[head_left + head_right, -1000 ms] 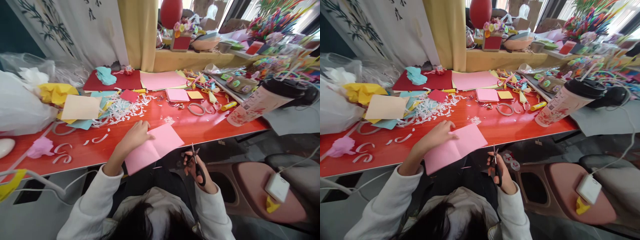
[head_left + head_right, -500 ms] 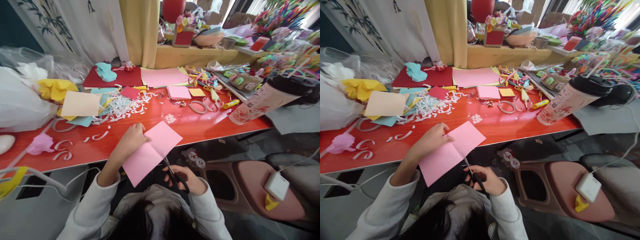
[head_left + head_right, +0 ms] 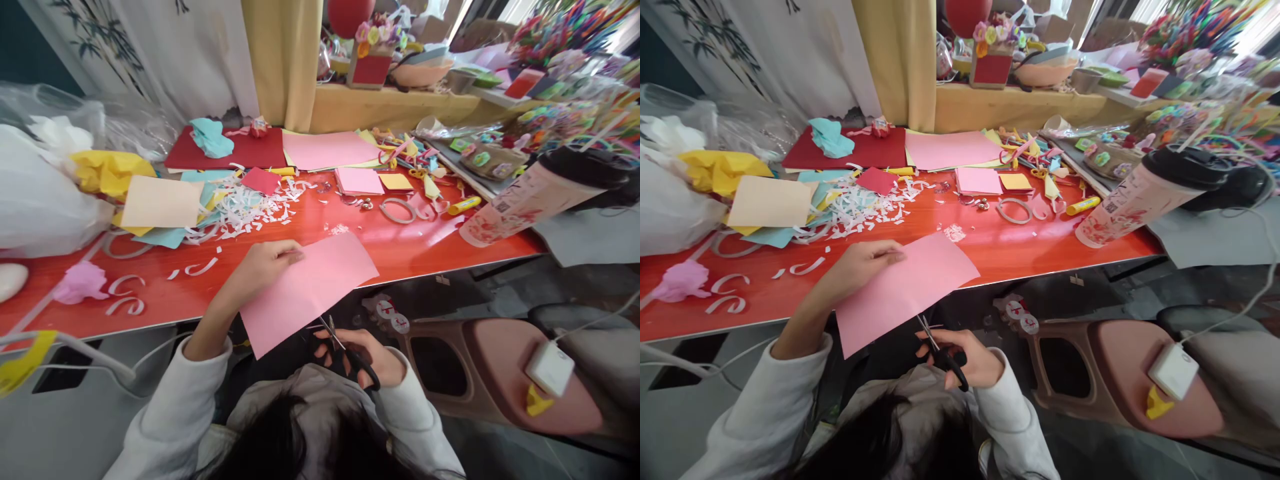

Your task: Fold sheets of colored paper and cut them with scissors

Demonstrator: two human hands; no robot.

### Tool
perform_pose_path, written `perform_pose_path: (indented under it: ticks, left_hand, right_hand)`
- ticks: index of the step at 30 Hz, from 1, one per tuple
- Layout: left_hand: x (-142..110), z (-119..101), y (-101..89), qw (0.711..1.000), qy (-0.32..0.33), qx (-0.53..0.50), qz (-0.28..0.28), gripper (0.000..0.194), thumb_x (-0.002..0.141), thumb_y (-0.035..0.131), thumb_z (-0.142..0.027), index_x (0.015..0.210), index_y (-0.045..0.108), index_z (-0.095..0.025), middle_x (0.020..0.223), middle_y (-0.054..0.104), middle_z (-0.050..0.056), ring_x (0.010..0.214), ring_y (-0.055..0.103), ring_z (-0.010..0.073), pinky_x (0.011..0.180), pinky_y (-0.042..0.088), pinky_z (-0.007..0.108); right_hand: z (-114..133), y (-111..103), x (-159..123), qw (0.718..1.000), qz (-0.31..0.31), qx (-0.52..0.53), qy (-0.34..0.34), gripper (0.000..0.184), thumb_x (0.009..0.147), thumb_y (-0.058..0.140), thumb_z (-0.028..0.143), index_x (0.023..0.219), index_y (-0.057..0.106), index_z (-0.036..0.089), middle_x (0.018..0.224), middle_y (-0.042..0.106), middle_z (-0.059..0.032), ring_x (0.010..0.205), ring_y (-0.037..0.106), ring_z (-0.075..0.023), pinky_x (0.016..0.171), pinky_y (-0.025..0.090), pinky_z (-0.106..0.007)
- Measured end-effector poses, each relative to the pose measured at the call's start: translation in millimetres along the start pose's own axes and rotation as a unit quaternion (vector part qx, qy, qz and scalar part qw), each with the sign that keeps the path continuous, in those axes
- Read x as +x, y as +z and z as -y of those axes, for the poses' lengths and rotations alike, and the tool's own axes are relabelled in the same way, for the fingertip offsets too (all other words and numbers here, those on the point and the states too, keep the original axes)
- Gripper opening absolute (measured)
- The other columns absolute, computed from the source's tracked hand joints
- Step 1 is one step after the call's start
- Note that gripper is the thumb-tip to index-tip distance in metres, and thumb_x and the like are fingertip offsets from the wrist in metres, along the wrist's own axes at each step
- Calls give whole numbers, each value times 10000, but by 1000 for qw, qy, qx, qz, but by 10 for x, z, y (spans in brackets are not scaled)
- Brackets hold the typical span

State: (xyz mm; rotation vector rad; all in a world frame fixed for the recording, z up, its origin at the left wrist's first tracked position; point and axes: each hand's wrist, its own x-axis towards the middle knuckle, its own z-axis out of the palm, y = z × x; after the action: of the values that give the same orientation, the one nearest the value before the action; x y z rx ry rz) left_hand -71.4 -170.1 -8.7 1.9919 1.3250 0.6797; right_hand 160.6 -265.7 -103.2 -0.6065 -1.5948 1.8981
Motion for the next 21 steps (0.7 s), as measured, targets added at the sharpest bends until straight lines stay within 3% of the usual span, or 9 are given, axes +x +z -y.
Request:
perform_pose_path:
  ticks: [8,15,21]
  left_hand:
    - [-8,-51,-11,995,41,-24,-91,288,804,511,-444,832,682,-214,894,702,-12,816,619,152,734,440,230]
    - [-19,-50,14,991,54,-29,-115,239,802,542,-402,844,689,-218,915,708,-10,834,633,142,754,454,221]
    - [-21,-49,28,991,60,-24,-119,224,803,550,-380,850,692,-213,908,711,-10,829,637,138,734,459,214]
  right_hand:
    - [148,142,111,998,-62,-17,18,831,527,706,612,1151,555,85,728,575,-52,571,513,-113,521,420,-245]
    - [201,214,128,991,-131,-16,13,743,559,673,635,1053,603,85,611,548,-19,508,489,-108,462,378,-230]
    - [211,242,141,988,-152,-2,23,683,533,718,594,978,630,83,557,533,-7,466,462,-97,426,346,-218]
